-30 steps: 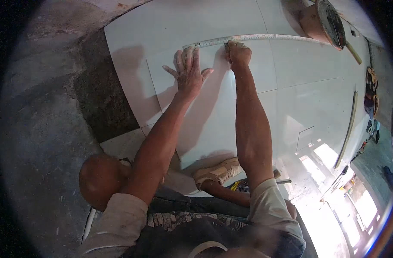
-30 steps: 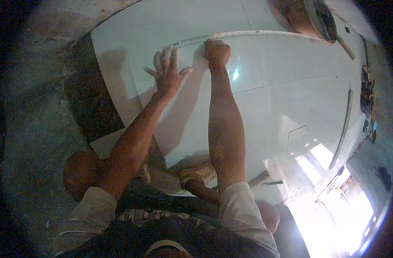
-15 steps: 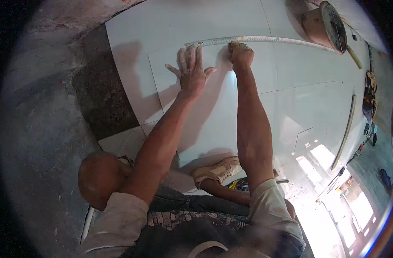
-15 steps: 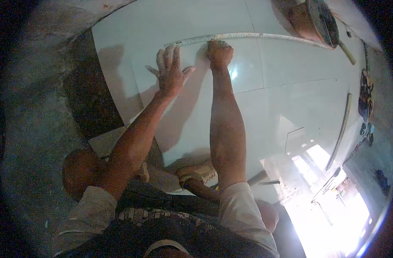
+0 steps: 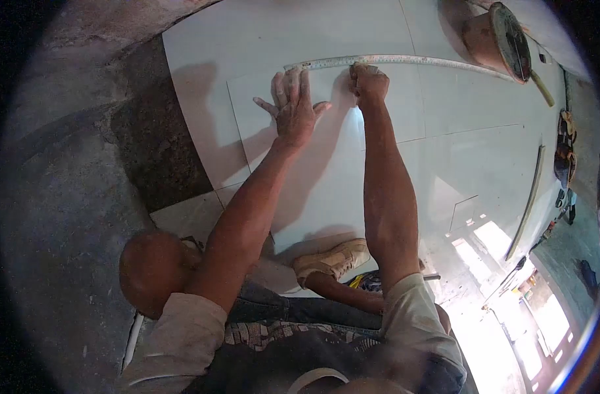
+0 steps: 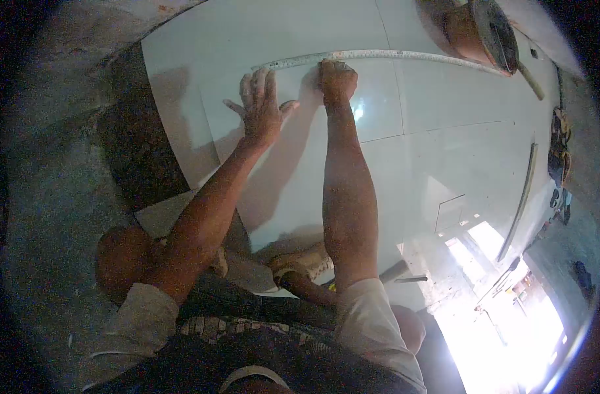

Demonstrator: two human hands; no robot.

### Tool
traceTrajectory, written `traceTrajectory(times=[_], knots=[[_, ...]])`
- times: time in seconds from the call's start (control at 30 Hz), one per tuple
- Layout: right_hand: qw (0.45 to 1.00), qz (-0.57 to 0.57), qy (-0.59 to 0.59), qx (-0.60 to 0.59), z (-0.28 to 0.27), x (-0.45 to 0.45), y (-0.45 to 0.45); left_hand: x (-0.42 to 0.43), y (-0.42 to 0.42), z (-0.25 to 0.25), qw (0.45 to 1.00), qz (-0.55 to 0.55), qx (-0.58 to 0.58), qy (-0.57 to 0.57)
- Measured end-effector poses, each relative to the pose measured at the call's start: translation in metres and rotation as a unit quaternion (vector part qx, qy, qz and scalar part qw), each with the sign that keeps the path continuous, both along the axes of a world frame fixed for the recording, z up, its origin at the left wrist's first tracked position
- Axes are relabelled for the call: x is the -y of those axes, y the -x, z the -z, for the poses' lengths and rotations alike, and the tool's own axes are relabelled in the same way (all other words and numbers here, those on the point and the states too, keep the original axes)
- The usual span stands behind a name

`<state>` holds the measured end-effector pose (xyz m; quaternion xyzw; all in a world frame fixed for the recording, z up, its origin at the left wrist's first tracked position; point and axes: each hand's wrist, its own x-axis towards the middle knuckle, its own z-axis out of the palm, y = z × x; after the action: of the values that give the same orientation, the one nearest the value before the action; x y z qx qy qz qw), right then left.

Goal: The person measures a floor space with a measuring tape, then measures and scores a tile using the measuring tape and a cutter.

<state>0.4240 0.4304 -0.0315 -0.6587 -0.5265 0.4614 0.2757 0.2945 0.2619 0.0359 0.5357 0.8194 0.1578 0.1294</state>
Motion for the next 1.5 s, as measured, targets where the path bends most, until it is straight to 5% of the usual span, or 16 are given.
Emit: traceTrajectory(times=[0.3, 0.47, 0.57, 0.67, 0.73, 0.8, 0.9, 0.97, 1.17, 1.27, 1.4, 1.5], knots=[[0.998, 0.04, 0.049, 0.003, -0.038, 0.01, 0.006, 0.0, -0.001, -0.002, 1.0, -0.005, -0.001, 0.001], [0.998, -0.004, 0.027, 0.048, -0.012, 0.002, -0.001, 0.001, -0.001, 0.009, 1.0, -0.006, 0.029, -0.009], [0.991, -0.077, -0.065, 0.083, 0.023, -0.001, -0.012, 0.002, -0.002, 0.01, 1.0, 0.0, -0.004, -0.01], [0.885, -0.244, -0.297, 0.263, 0.018, -0.002, -0.027, 0.004, -0.001, 0.01, 1.0, 0.006, -0.002, -0.021], [0.883, -0.253, -0.297, 0.26, 0.022, -0.004, -0.029, 0.003, -0.001, 0.007, 1.0, 0.003, 0.003, -0.009], [0.971, -0.157, -0.133, 0.119, 0.022, -0.003, -0.02, 0.002, -0.002, 0.006, 1.0, 0.0, -0.002, -0.008], [0.999, -0.007, 0.052, -0.016, -0.02, 0.005, -0.004, 0.002, -0.004, 0.007, 1.0, -0.007, -0.019, -0.015], [0.999, -0.047, -0.013, 0.002, 0.025, -0.007, -0.02, 0.0, -0.005, 0.003, 1.0, -0.014, -0.024, -0.009], [0.987, -0.134, -0.091, 0.022, 0.021, -0.008, -0.027, 0.004, -0.012, 0.005, 0.997, -0.032, -0.019, -0.064], [0.993, -0.104, -0.041, 0.038, 0.005, 0.001, -0.029, 0.003, -0.012, -0.001, 0.999, -0.035, -0.017, -0.037], [0.984, 0.11, 0.054, -0.132, -0.09, 0.068, -0.008, 0.004, -0.011, -0.002, 0.999, -0.03, -0.009, -0.04], [0.954, 0.088, 0.05, -0.282, -0.127, 0.125, -0.003, 0.004, -0.006, -0.004, 0.999, -0.024, 0.003, -0.041]])
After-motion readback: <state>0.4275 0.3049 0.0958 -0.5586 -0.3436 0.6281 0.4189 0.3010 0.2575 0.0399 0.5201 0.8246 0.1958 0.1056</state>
